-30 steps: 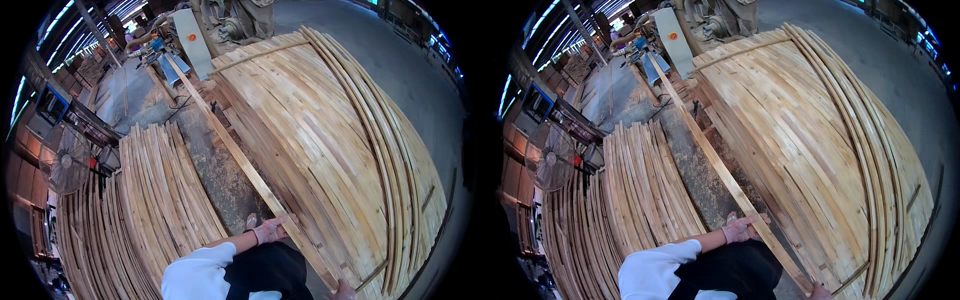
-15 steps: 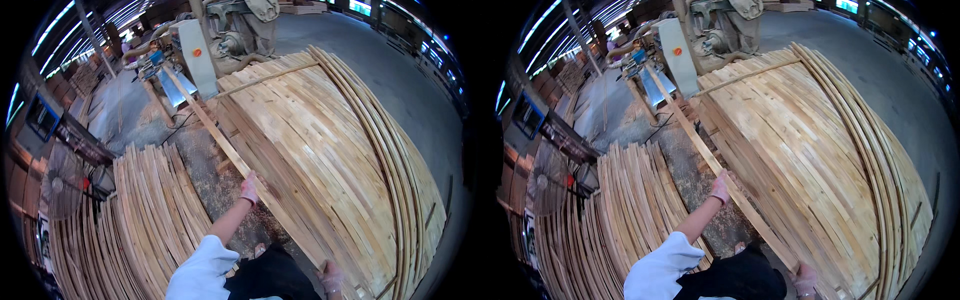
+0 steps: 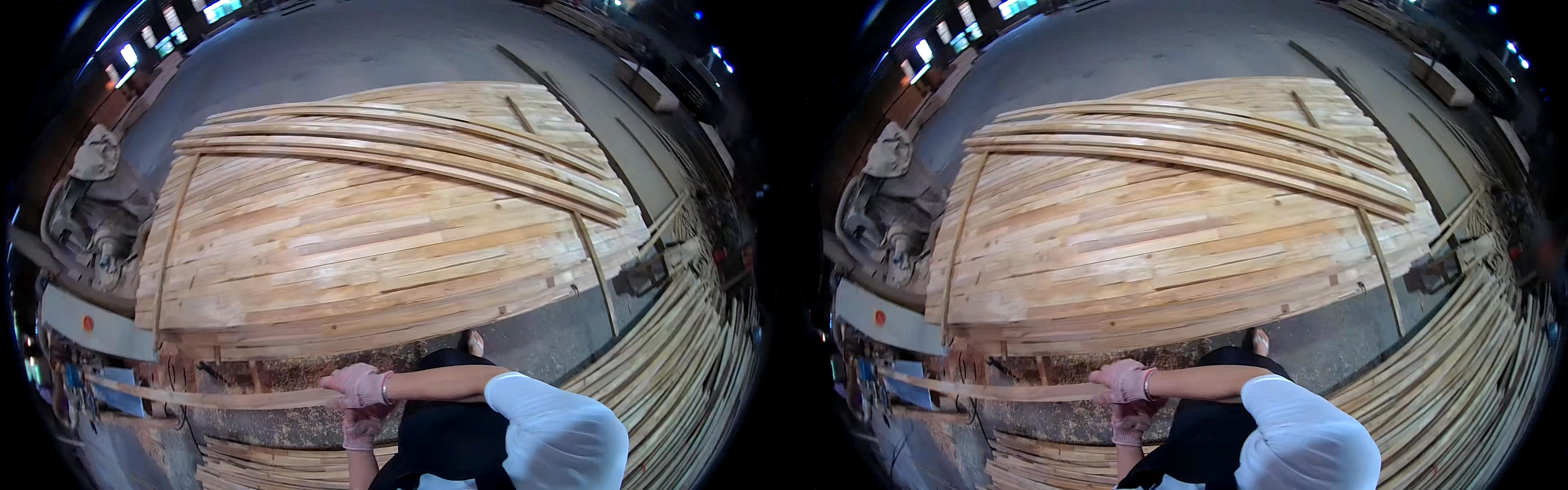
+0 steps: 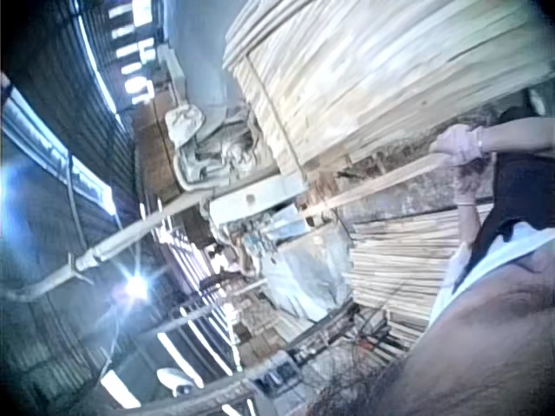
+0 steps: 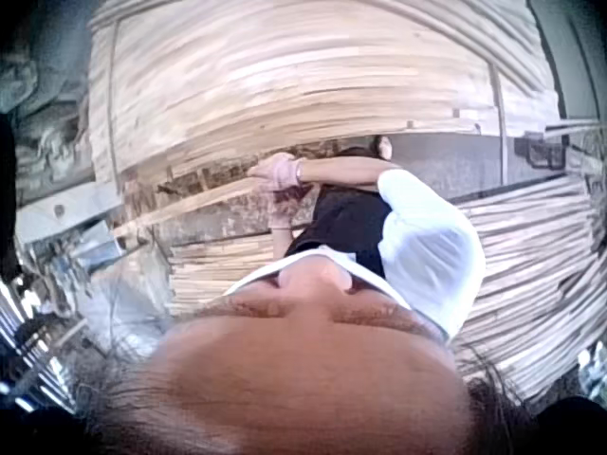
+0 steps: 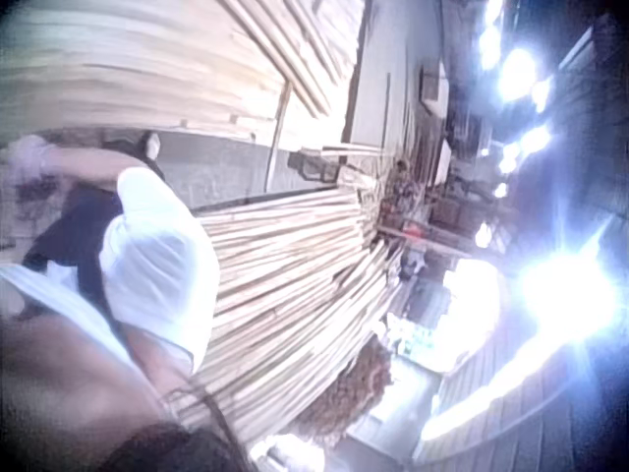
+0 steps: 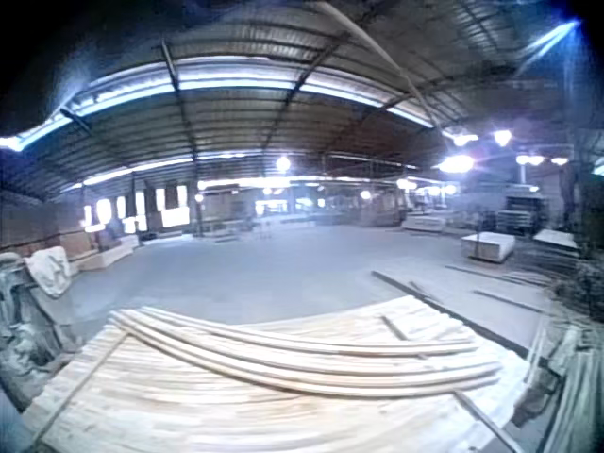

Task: The person picks up thin wooden strips by hand and stacks them onto a pile of lumber, aligning each strip with the ones below.

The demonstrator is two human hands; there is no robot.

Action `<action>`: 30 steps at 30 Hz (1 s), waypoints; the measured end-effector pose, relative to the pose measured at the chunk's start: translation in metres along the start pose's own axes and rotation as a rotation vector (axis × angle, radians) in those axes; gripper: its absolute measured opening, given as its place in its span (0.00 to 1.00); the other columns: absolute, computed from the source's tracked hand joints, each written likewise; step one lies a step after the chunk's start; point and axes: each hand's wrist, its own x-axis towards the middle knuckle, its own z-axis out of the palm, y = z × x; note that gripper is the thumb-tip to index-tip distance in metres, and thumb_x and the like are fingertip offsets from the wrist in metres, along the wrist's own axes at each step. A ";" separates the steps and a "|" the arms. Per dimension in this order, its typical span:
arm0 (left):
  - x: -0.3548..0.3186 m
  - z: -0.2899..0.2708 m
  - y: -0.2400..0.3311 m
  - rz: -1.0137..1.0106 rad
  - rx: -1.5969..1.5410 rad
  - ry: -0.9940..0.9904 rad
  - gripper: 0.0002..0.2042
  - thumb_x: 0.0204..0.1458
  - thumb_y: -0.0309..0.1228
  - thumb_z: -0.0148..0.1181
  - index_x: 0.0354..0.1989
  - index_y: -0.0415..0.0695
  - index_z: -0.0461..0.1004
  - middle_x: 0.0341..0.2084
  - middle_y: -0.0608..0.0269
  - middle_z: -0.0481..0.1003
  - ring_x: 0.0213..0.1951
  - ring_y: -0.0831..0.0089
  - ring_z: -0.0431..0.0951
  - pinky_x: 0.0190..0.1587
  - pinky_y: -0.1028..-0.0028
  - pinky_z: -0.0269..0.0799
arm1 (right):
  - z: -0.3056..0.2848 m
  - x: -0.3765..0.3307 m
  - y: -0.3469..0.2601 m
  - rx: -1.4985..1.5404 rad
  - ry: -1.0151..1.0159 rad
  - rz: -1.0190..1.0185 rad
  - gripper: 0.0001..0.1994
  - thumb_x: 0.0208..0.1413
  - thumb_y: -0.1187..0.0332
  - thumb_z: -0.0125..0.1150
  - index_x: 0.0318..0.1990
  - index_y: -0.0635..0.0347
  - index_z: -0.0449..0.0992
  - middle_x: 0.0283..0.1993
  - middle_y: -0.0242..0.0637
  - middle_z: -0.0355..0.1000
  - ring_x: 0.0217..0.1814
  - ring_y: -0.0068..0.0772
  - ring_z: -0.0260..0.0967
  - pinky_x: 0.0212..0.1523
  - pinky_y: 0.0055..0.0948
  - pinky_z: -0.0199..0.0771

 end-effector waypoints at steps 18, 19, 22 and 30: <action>0.090 0.090 -0.050 0.371 -0.383 0.843 0.18 0.61 0.52 0.53 0.33 0.48 0.69 0.28 0.64 0.75 0.30 0.65 0.75 0.35 0.59 0.76 | -0.369 -0.290 0.507 -0.883 0.624 1.171 0.19 0.52 0.64 0.62 0.52 0.50 0.73 0.48 0.36 0.75 0.54 0.40 0.73 0.50 0.40 0.74; 0.092 0.092 -0.066 0.301 -0.369 0.818 0.20 0.61 0.54 0.52 0.33 0.49 0.70 0.28 0.63 0.76 0.31 0.63 0.76 0.37 0.57 0.77 | -0.375 -0.297 0.521 -0.842 0.610 1.270 0.15 0.55 0.65 0.61 0.50 0.50 0.75 0.49 0.39 0.77 0.54 0.40 0.75 0.51 0.38 0.75; 0.110 0.100 -0.097 0.133 -0.260 0.704 0.22 0.61 0.56 0.50 0.31 0.49 0.73 0.29 0.62 0.78 0.33 0.60 0.79 0.42 0.54 0.78 | -0.400 -0.300 0.545 -0.727 0.551 1.242 0.12 0.56 0.65 0.61 0.47 0.51 0.78 0.47 0.41 0.79 0.49 0.41 0.78 0.49 0.36 0.77; 0.186 0.152 -0.094 0.044 -0.044 0.519 0.17 0.61 0.48 0.56 0.45 0.46 0.71 0.38 0.60 0.74 0.43 0.59 0.76 0.50 0.54 0.75 | -0.260 -0.333 0.430 -0.600 0.177 0.922 0.12 0.52 0.63 0.55 0.40 0.54 0.80 0.39 0.47 0.80 0.45 0.45 0.79 0.46 0.39 0.78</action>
